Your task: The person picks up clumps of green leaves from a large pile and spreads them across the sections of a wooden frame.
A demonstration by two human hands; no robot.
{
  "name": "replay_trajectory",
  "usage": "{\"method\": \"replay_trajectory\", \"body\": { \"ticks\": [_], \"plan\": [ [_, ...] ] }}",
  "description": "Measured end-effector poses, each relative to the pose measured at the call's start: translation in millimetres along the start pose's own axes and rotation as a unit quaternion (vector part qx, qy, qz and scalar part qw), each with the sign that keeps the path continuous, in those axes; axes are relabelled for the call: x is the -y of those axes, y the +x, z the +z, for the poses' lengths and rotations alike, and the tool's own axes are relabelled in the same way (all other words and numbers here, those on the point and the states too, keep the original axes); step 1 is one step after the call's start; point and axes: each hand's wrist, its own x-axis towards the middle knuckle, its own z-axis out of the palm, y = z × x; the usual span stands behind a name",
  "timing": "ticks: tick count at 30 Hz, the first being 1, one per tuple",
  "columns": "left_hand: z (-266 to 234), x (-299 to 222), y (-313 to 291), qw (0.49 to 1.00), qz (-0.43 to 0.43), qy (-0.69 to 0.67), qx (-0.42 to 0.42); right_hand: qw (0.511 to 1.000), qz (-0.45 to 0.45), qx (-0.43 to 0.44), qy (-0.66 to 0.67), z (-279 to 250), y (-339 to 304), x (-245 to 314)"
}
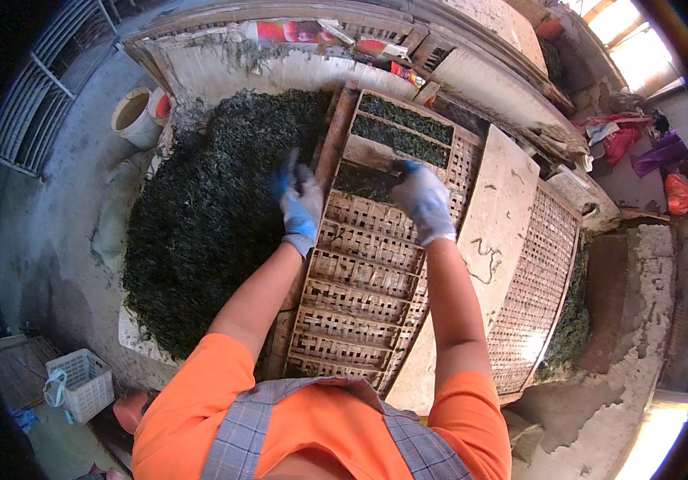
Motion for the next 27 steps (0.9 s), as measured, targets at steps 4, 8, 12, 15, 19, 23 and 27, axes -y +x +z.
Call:
{"method": "replay_trajectory", "body": {
  "ticks": [4,8,12,15,19,23,27],
  "plan": [
    [-8.7,-57.5,5.1,0.923,0.168,0.287,0.193,0.888,-0.106,0.133,0.428,29.2,16.7,-42.3],
    [4.9,-54.2,8.9,0.908,0.074,0.349,0.221,0.972,-0.050,-0.049,0.226,16.9,22.3,-40.5],
    [3.1,-52.8,13.8,0.901,0.058,0.364,0.231,0.946,-0.097,-0.282,0.124,-5.5,39.4,-48.0],
    [4.2,-56.8,6.8,0.897,0.060,0.368,0.240,0.974,-0.136,-0.074,0.167,21.3,64.8,-68.6],
    [-1.2,-53.9,4.4,0.933,0.090,0.291,0.193,0.950,-0.232,-0.198,-0.068,13.4,41.7,-51.7],
    [-10.1,-61.0,2.1,0.961,0.116,0.210,0.134,0.945,-0.263,-0.183,-0.060,51.8,-1.0,-67.4],
    [-0.5,-50.8,-2.3,0.940,0.177,0.248,0.153,0.969,-0.183,-0.153,-0.065,73.2,12.1,-75.8]
  ]
}}
